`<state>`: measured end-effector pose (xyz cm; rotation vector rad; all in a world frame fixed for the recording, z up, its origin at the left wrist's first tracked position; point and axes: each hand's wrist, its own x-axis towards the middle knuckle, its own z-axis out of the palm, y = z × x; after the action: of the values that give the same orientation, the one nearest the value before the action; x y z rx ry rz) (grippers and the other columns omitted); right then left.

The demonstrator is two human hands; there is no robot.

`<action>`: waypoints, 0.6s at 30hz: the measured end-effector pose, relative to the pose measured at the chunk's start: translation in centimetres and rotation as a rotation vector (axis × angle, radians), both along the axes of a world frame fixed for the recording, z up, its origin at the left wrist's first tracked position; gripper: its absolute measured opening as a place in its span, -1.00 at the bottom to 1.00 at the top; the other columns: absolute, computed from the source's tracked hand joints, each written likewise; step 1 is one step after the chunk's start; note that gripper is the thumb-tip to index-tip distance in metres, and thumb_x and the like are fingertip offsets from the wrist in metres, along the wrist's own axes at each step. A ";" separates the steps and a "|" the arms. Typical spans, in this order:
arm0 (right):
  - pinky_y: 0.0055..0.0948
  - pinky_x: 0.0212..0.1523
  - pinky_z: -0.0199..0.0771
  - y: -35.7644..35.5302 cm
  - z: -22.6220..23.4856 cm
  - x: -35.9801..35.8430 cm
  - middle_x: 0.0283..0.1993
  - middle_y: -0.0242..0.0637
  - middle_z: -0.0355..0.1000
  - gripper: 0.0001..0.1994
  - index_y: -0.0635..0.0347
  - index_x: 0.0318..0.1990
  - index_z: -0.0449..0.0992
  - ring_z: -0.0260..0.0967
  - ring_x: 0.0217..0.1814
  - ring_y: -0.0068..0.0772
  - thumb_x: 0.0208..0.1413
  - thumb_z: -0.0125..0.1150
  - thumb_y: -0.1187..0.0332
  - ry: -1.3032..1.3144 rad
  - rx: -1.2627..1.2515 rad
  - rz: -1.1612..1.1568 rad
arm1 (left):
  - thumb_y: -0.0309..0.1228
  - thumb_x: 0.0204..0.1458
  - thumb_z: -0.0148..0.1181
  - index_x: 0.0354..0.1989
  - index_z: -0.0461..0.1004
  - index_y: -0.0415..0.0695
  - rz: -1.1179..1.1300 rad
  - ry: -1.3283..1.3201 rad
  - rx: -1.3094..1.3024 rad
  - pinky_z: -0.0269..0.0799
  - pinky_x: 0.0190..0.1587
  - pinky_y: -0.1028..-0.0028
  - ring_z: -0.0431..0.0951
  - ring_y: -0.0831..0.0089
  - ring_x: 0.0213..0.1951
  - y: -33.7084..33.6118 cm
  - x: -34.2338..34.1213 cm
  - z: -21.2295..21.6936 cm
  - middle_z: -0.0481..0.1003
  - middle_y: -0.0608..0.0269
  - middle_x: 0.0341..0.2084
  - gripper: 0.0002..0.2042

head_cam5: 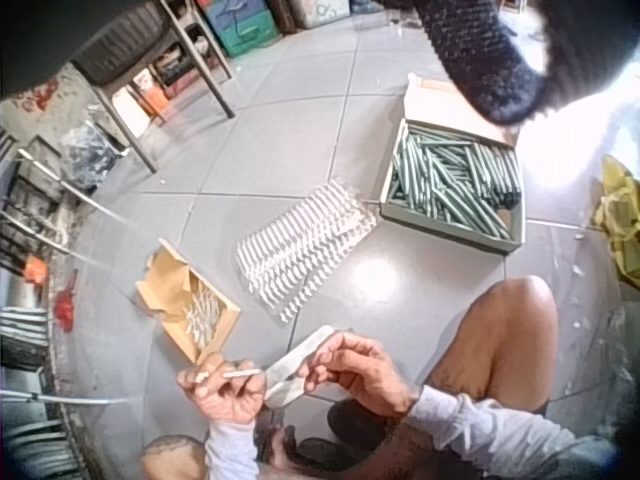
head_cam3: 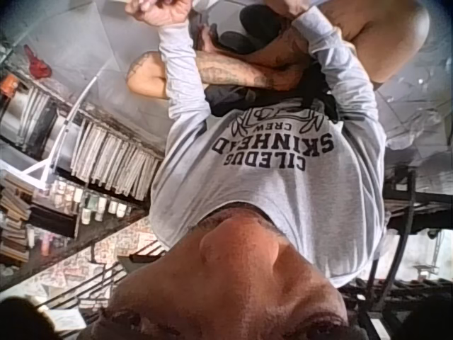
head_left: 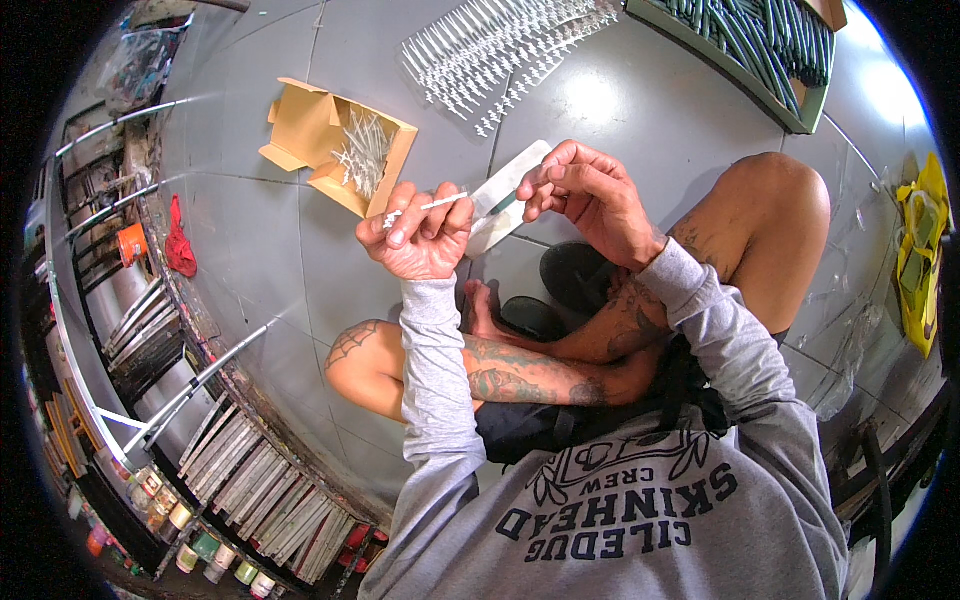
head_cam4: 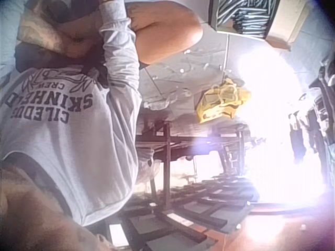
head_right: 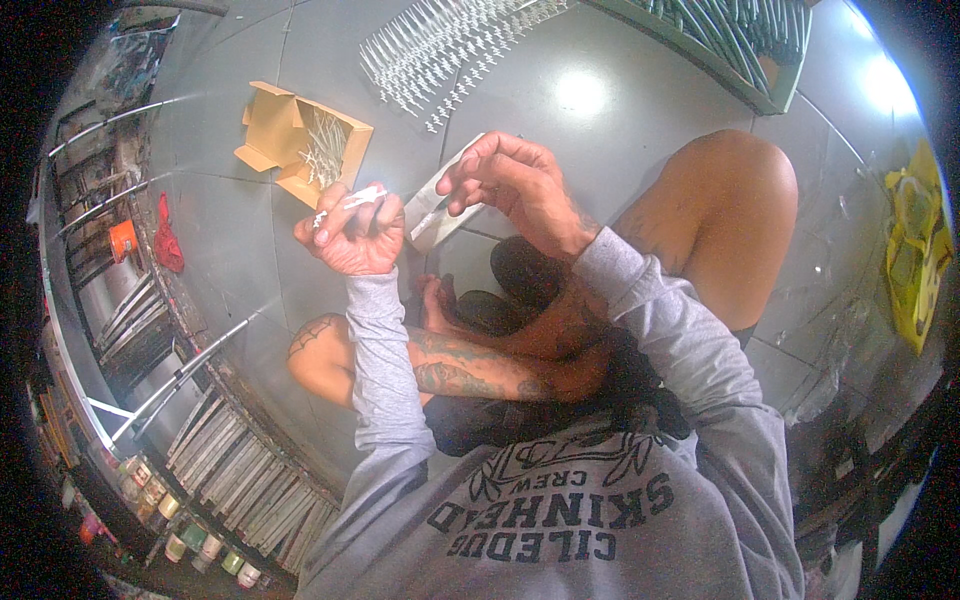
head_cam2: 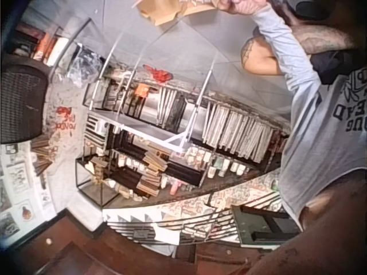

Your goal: The person assembles small components by picking up a green stick, placing it into a white plastic holder, and then inserting small white parts into the ends of the assembly by hand.

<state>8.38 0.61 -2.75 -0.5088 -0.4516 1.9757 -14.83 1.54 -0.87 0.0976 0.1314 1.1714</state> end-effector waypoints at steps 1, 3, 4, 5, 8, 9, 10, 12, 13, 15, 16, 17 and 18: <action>-0.36 -0.08 0.56 0.0 0.0 0.0 -0.13 -0.08 0.58 -0.89 0.13 -0.20 0.45 0.58 -0.21 -0.29 0.36 0.00 0.38 0.002 0.002 0.001 | -0.25 -0.12 0.16 -0.59 0.33 0.09 -0.003 -0.002 0.007 -0.07 -0.39 0.52 0.01 0.63 -0.50 0.0 0.0 0.0 0.46 0.73 -0.73 -0.85; -0.36 -0.08 0.56 0.0 -0.1 0.0 -0.13 -0.08 0.58 -0.89 0.13 -0.19 0.45 0.58 -0.21 -0.29 0.36 0.00 0.38 0.006 0.005 0.002 | -0.24 -0.12 0.16 -0.59 0.32 0.09 -0.001 0.001 0.008 -0.07 -0.39 0.52 0.01 0.63 -0.50 0.0 -0.1 0.0 0.47 0.72 -0.73 -0.85; -0.36 -0.08 0.56 0.0 -0.2 0.0 -0.13 -0.08 0.58 -0.89 0.14 -0.19 0.45 0.58 -0.21 -0.29 0.36 0.00 0.38 0.008 0.005 0.001 | -0.24 -0.12 0.16 -0.60 0.32 0.09 0.000 0.002 0.008 -0.07 -0.39 0.52 0.01 0.64 -0.51 0.0 -0.1 0.0 0.47 0.72 -0.73 -0.84; -0.36 -0.08 0.56 0.0 -0.2 0.0 -0.13 -0.08 0.58 -0.89 0.14 -0.19 0.45 0.58 -0.21 -0.29 0.36 0.00 0.38 0.011 0.005 0.000 | -0.24 -0.12 0.16 -0.59 0.33 0.09 0.002 0.000 0.006 -0.08 -0.39 0.52 0.01 0.64 -0.51 0.0 -0.1 0.0 0.47 0.73 -0.73 -0.85; -0.35 -0.07 0.56 0.0 -0.2 0.0 -0.13 -0.08 0.58 -0.89 0.14 -0.19 0.45 0.58 -0.21 -0.29 0.36 0.00 0.38 0.013 0.003 -0.004 | -0.23 -0.12 0.16 -0.58 0.34 0.08 0.007 -0.002 0.005 -0.08 -0.39 0.52 0.01 0.64 -0.51 0.0 0.0 0.0 0.48 0.74 -0.72 -0.86; -0.35 -0.07 0.56 0.0 -0.1 0.0 -0.13 -0.08 0.58 -0.89 0.14 -0.19 0.45 0.58 -0.21 -0.30 0.36 0.00 0.37 0.012 0.001 -0.005 | -0.23 -0.12 0.16 -0.57 0.35 0.08 0.009 0.000 0.007 -0.08 -0.39 0.52 0.01 0.64 -0.51 0.0 0.0 0.1 0.48 0.74 -0.72 -0.86; -0.35 -0.07 0.56 0.0 -0.1 0.0 -0.13 -0.08 0.58 -0.89 0.15 -0.19 0.45 0.58 -0.21 -0.30 0.36 0.00 0.37 0.011 -0.002 -0.004 | -0.23 -0.12 0.16 -0.57 0.35 0.08 0.011 0.003 0.009 -0.08 -0.39 0.52 0.01 0.64 -0.51 0.0 0.0 0.2 0.48 0.74 -0.72 -0.86; -0.36 -0.07 0.56 0.0 -0.1 0.0 -0.13 -0.08 0.58 -0.89 0.15 -0.18 0.46 0.57 -0.21 -0.30 0.36 0.01 0.37 0.009 -0.010 -0.001 | -0.23 -0.12 0.16 -0.56 0.36 0.08 0.005 0.007 0.022 -0.08 -0.39 0.52 0.01 0.64 -0.51 0.0 -0.2 0.1 0.48 0.75 -0.71 -0.86; -0.36 -0.08 0.56 0.0 -0.2 0.0 -0.13 -0.08 0.58 -0.89 0.15 -0.18 0.46 0.57 -0.21 -0.30 0.36 0.01 0.37 0.006 -0.012 -0.002 | -0.22 -0.12 0.16 -0.55 0.36 0.08 0.002 0.009 0.028 -0.08 -0.40 0.52 0.02 0.64 -0.51 0.0 -0.3 0.0 0.48 0.75 -0.71 -0.86; -0.36 -0.08 0.56 0.0 -0.2 0.0 -0.14 -0.08 0.58 -0.89 0.15 -0.18 0.46 0.57 -0.21 -0.31 0.36 0.01 0.37 0.000 -0.017 -0.004 | -0.21 -0.11 0.18 -0.55 0.37 0.08 -0.002 0.016 0.039 -0.08 -0.40 0.52 0.02 0.65 -0.51 0.1 -0.4 -0.1 0.48 0.76 -0.71 -0.85; -0.36 -0.08 0.55 0.0 -0.2 0.0 -0.14 -0.08 0.58 -0.88 0.16 -0.18 0.46 0.56 -0.21 -0.31 0.36 0.01 0.37 0.000 -0.019 -0.008 | -0.20 -0.10 0.19 -0.55 0.37 0.08 -0.005 0.020 0.045 -0.08 -0.40 0.52 0.02 0.65 -0.51 0.1 -0.4 -0.2 0.48 0.76 -0.71 -0.84; -0.36 -0.08 0.55 -0.1 -0.3 0.0 -0.14 -0.08 0.58 -0.88 0.16 -0.19 0.46 0.56 -0.21 -0.31 0.36 0.01 0.37 0.001 -0.020 -0.012 | -0.19 -0.10 0.21 -0.54 0.37 0.09 0.001 0.022 0.043 -0.08 -0.40 0.52 0.02 0.65 -0.51 0.1 -0.4 -0.2 0.48 0.77 -0.71 -0.83; -0.36 -0.08 0.55 -0.1 -0.3 0.0 -0.14 -0.09 0.58 -0.88 0.16 -0.19 0.46 0.56 -0.22 -0.32 0.36 0.01 0.37 0.003 -0.022 -0.015 | -0.18 -0.09 0.22 -0.54 0.37 0.09 0.007 0.024 0.040 -0.08 -0.40 0.52 0.02 0.65 -0.50 0.0 -0.4 -0.2 0.48 0.77 -0.71 -0.82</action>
<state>8.35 0.56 -3.04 -0.5221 -0.4233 1.9687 -15.23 1.55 -1.05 0.1470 0.1298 1.1806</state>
